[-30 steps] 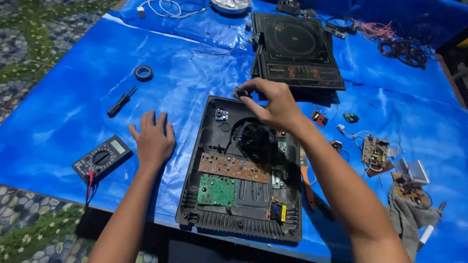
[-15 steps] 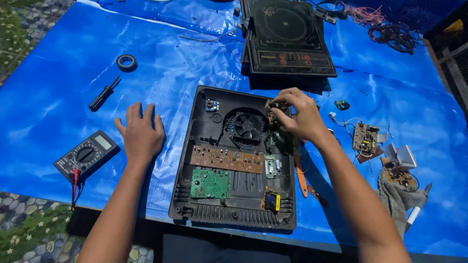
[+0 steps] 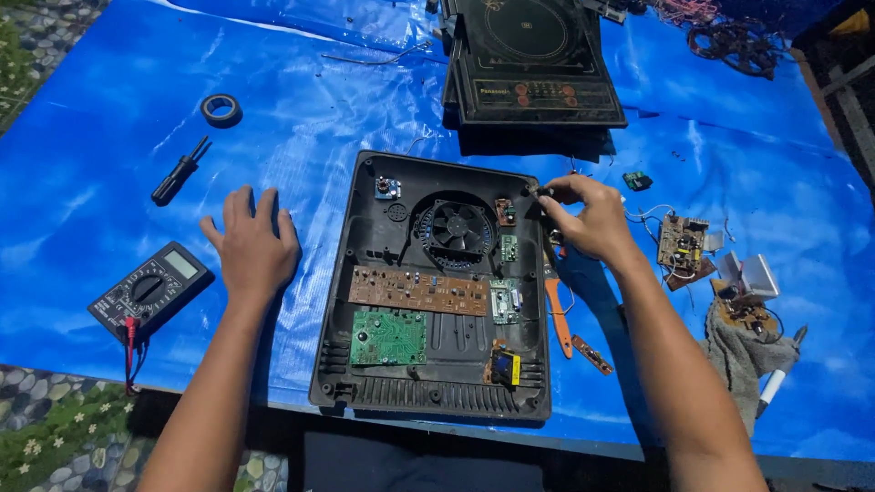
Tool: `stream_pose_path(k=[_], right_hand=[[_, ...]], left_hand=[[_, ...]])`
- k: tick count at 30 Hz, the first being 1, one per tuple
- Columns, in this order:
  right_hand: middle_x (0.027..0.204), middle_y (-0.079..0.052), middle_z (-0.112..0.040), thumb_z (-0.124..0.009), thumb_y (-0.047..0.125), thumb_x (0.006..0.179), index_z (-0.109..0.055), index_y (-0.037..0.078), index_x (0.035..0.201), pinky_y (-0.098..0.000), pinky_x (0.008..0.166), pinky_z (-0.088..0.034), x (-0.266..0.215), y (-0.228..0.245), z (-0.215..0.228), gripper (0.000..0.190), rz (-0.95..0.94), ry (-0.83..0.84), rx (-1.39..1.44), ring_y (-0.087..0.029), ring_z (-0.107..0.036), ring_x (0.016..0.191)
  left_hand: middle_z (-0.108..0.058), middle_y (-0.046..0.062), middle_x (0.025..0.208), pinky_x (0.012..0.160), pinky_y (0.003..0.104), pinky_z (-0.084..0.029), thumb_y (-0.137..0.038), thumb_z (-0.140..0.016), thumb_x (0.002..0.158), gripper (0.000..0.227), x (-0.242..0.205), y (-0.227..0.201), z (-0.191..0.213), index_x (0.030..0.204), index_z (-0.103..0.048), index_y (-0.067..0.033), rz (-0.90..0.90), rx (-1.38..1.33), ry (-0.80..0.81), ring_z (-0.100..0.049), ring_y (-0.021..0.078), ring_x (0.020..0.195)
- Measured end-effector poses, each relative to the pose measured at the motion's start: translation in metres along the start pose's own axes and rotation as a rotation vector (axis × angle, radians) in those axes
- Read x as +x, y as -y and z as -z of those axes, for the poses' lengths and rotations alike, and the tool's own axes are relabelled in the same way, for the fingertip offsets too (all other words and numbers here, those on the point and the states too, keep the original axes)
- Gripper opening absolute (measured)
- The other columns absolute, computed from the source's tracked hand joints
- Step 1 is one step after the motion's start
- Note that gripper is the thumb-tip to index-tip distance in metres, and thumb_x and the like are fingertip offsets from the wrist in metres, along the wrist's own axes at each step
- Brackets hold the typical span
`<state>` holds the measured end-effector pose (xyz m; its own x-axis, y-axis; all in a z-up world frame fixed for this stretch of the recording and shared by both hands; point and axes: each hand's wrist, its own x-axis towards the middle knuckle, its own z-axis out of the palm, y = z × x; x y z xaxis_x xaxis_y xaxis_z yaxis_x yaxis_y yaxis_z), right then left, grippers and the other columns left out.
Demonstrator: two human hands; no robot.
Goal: The person arranges various electronic components, including circuit boards, a fan, and small modules, inside the casing of a disassembled induction cooktop. They pick up and place each item into specific positions within the housing, organizing the internal layout.
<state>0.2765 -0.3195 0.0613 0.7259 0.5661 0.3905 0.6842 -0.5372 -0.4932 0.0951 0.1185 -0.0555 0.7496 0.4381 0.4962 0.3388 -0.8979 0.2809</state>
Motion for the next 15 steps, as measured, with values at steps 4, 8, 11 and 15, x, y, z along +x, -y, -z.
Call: stream_pose_path(k=[4,8,11,15], right_hand=[[0.094,-0.016,-0.077,-0.077,0.015,0.097,-0.076,0.006,0.114,-0.0485,0.084,-0.059,0.003,-0.002,-0.011,0.019,-0.008,-0.012,-0.002,-0.036,-0.075,0.091],[0.094,-0.019,-0.077,-0.076,0.012,0.095,-0.075,0.004,0.114,-0.0508,0.082,-0.059,0.014,0.022,-0.023,0.02,0.047,0.023,0.012,-0.039,-0.075,0.09],[0.095,-0.018,-0.078,-0.076,0.012,0.094,-0.075,0.006,0.114,-0.0488,0.083,-0.06,0.024,0.04,-0.034,0.021,0.091,0.048,0.031,-0.038,-0.075,0.09],[0.098,-0.015,-0.077,-0.076,0.012,0.093,-0.075,0.007,0.113,-0.0438,0.081,-0.06,0.039,0.068,-0.049,0.021,0.204,0.076,0.059,-0.034,-0.075,0.09]], left_hand=[[-0.06,0.022,0.145,0.111,0.067,-0.019,-0.029,-0.053,0.114,0.036,0.0,0.002,-0.005,0.14,-0.07,-0.0112,0.011,0.015,0.004,-0.05,0.0371,0.144],[-0.06,0.022,0.144,0.11,0.066,-0.022,-0.027,-0.054,0.113,0.034,-0.001,-0.003,0.003,0.139,-0.07,-0.0112,0.013,0.009,-0.006,-0.051,0.0371,0.143],[-0.061,0.021,0.143,0.11,0.066,-0.022,-0.026,-0.054,0.114,0.034,-0.001,-0.002,0.002,0.139,-0.07,-0.0109,0.009,0.019,-0.007,-0.051,0.0367,0.142],[-0.061,0.02,0.143,0.111,0.064,-0.022,-0.026,-0.054,0.113,0.034,0.0,0.0,-0.002,0.139,-0.071,-0.0115,-0.002,0.027,-0.013,-0.051,0.036,0.143]])
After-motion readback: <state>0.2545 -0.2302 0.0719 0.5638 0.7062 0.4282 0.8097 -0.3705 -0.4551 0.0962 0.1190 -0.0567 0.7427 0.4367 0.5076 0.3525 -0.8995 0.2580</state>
